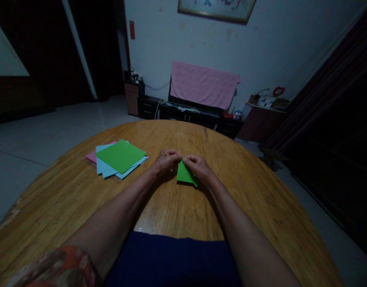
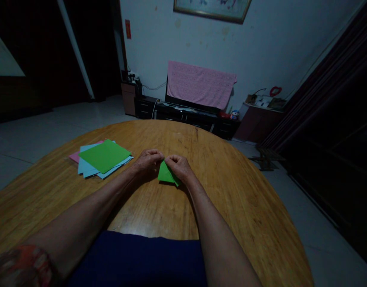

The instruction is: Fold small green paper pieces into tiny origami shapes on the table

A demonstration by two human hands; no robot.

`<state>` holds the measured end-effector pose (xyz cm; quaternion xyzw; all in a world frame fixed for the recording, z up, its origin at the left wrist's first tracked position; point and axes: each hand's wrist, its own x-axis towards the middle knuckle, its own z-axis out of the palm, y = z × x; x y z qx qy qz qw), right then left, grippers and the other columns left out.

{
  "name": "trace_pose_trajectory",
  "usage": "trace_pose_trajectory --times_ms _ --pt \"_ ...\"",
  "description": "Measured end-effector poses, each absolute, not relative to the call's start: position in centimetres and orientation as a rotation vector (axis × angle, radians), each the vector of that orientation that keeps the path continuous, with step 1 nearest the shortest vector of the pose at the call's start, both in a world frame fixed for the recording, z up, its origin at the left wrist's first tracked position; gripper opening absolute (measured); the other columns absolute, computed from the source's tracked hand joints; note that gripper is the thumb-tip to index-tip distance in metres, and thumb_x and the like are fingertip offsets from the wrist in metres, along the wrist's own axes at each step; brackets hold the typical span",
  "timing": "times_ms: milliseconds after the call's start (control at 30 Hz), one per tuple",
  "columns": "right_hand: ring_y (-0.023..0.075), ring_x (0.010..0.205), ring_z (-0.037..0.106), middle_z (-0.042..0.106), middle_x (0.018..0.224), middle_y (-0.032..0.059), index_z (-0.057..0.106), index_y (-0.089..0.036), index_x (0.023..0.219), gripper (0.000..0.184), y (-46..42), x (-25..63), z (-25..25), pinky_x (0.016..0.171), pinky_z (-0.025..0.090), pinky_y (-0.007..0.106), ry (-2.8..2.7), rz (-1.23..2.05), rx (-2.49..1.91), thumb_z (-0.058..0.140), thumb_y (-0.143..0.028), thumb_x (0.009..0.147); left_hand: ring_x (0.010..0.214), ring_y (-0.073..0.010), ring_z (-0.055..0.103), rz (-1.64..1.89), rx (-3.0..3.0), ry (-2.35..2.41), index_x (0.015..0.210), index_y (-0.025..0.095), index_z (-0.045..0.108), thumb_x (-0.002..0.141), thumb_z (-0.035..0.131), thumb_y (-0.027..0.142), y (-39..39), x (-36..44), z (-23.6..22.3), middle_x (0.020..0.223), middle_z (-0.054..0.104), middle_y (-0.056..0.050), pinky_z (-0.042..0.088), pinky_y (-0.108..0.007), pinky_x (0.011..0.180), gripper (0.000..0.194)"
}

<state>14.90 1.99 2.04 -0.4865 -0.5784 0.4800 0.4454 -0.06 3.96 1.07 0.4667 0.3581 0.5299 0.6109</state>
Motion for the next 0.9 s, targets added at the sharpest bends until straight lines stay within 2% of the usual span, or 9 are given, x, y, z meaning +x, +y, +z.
trace_pose_trajectory --times_ms 233,467,667,900 --pt "0.0098 0.053 0.044 0.053 0.061 -0.0021 0.062 -0.018 0.07 0.022 2.4 15.1 2.2 0.049 0.034 0.023 -1.484 1.192 -1.233 0.067 -0.04 0.068 0.043 -0.0065 0.038 1.257 1.072 0.86 0.056 0.017 0.053 0.062 0.065 0.017 4.2 -0.4 1.2 0.05 0.044 0.005 0.025 -0.022 0.042 0.013" --pt "0.0099 0.054 0.043 0.052 0.061 -0.0021 0.06 -0.018 0.068 0.02 2.3 15.4 2.7 0.05 0.033 0.023 -1.521 1.134 -1.289 0.064 -0.038 0.069 0.042 -0.0068 0.042 1.122 0.971 0.673 0.058 0.016 0.054 0.066 0.072 0.021 3.3 -0.6 1.9 0.049 0.048 0.003 0.033 -0.023 0.045 0.021" --pt "0.0088 0.05 0.041 0.05 0.058 -0.0028 0.06 -0.018 0.067 0.017 2.0 15.3 3.2 0.046 0.031 0.023 -1.569 1.174 -1.333 0.064 -0.034 0.07 0.042 -0.0083 0.045 1.096 0.986 0.711 0.06 0.015 0.058 0.065 0.072 0.017 3.9 -0.9 1.1 0.049 0.052 0.002 0.033 -0.023 0.045 0.016" --pt "0.0085 0.042 0.04 0.045 0.055 -0.0049 0.058 -0.02 0.074 0.024 1.5 16.3 2.9 0.037 0.028 0.021 -1.556 1.382 -1.306 0.065 -0.043 0.076 0.042 -0.008 0.044 1.105 0.995 0.718 0.062 0.016 0.059 0.066 0.074 0.02 4.1 -0.8 0.9 0.049 0.051 0.002 0.031 -0.022 0.044 0.016"
